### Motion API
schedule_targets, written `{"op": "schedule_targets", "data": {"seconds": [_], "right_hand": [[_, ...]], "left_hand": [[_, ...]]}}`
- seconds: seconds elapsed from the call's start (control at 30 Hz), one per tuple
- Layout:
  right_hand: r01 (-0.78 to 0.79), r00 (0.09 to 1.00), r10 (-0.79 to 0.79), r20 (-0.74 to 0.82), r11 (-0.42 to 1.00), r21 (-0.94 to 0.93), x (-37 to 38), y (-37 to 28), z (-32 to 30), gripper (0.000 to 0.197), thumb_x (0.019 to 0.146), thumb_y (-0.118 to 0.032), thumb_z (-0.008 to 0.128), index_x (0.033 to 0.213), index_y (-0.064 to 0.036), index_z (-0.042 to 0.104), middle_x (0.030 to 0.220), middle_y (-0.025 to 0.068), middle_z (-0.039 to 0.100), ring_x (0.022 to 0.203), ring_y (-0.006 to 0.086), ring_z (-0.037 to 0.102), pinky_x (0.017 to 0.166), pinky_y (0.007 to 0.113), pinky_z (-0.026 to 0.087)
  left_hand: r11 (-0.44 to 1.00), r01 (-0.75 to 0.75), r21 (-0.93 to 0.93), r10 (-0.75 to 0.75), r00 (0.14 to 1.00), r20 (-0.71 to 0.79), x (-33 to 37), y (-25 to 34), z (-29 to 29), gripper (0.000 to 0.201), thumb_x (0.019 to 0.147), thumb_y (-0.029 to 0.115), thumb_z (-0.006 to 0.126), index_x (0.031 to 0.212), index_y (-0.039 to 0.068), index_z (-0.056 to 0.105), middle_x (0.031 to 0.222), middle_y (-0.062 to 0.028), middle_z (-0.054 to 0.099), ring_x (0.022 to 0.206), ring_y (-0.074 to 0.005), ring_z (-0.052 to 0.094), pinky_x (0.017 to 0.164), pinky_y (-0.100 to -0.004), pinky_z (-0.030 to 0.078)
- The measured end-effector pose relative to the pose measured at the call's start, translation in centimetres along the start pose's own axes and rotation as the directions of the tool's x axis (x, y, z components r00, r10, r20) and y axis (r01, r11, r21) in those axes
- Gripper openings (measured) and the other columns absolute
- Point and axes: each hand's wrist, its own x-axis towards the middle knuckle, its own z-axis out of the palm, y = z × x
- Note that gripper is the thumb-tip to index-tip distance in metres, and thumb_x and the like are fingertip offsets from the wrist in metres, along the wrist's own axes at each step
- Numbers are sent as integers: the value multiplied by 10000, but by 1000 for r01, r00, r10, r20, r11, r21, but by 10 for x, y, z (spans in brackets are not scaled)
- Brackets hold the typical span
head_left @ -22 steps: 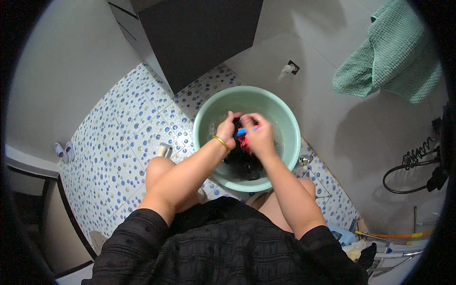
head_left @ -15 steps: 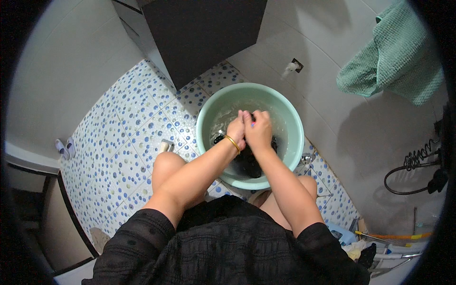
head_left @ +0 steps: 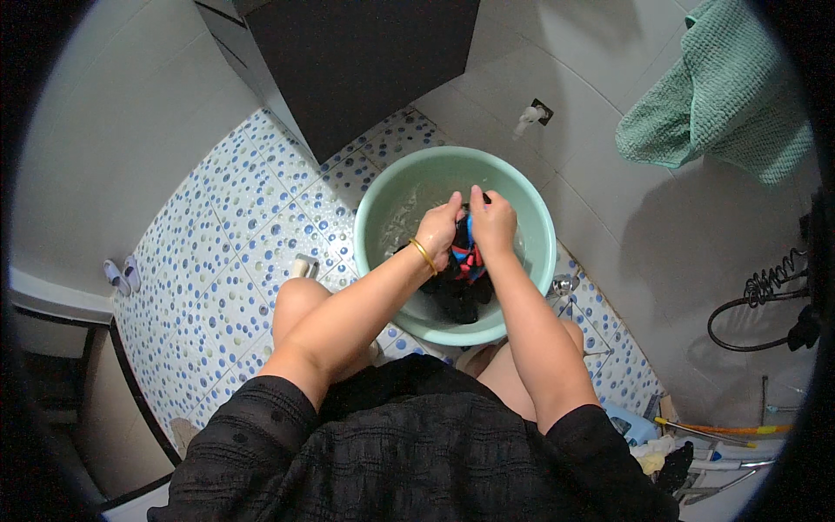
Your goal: The person sits on the bathroom floor and hand-washes clothes in a light green basin filled with water. They scrub and rinse a black and white striped garment, followed by a black garment with colorful lettering, repeatedly submerging and wringing the items.
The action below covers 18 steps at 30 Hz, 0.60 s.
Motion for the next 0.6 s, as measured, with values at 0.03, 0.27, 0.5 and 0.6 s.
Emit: {"op": "schedule_targets", "data": {"seconds": [0.03,0.27,0.5,0.6], "right_hand": [[-89,981,82,176,996,30,6,4,-9,399,792,-378,552,754,18,588,718,212,584,676,354,572,630,402,444],[-401,748,-13,664,788,467,18,16,-54,325,750,-178,659,973,28,540,867,91,584,768,141,559,700,261,451],[-375,915,240,326,199,906,32,30,-45,144,806,-129,583,866,-3,548,800,72,580,724,163,569,639,309,479],[-372,865,415,282,152,916,40,44,-40,146,817,-146,571,839,-4,541,806,76,573,719,183,563,645,321,476]], "left_hand": [[996,-54,74,50,998,43,-2,8,-3,341,869,411,447,700,119,491,630,26,415,608,-84,378,565,-219,320],[934,-289,209,212,922,324,-23,68,-28,265,759,144,648,990,65,543,877,-20,542,859,-114,512,760,-247,430],[-111,-468,877,80,875,477,-3,63,-64,582,603,267,754,1096,47,537,982,-123,529,969,-268,501,831,-326,415],[448,-630,634,190,760,621,-1,63,-67,503,727,305,650,1131,40,510,993,-123,547,967,-262,517,861,-352,407]]}}
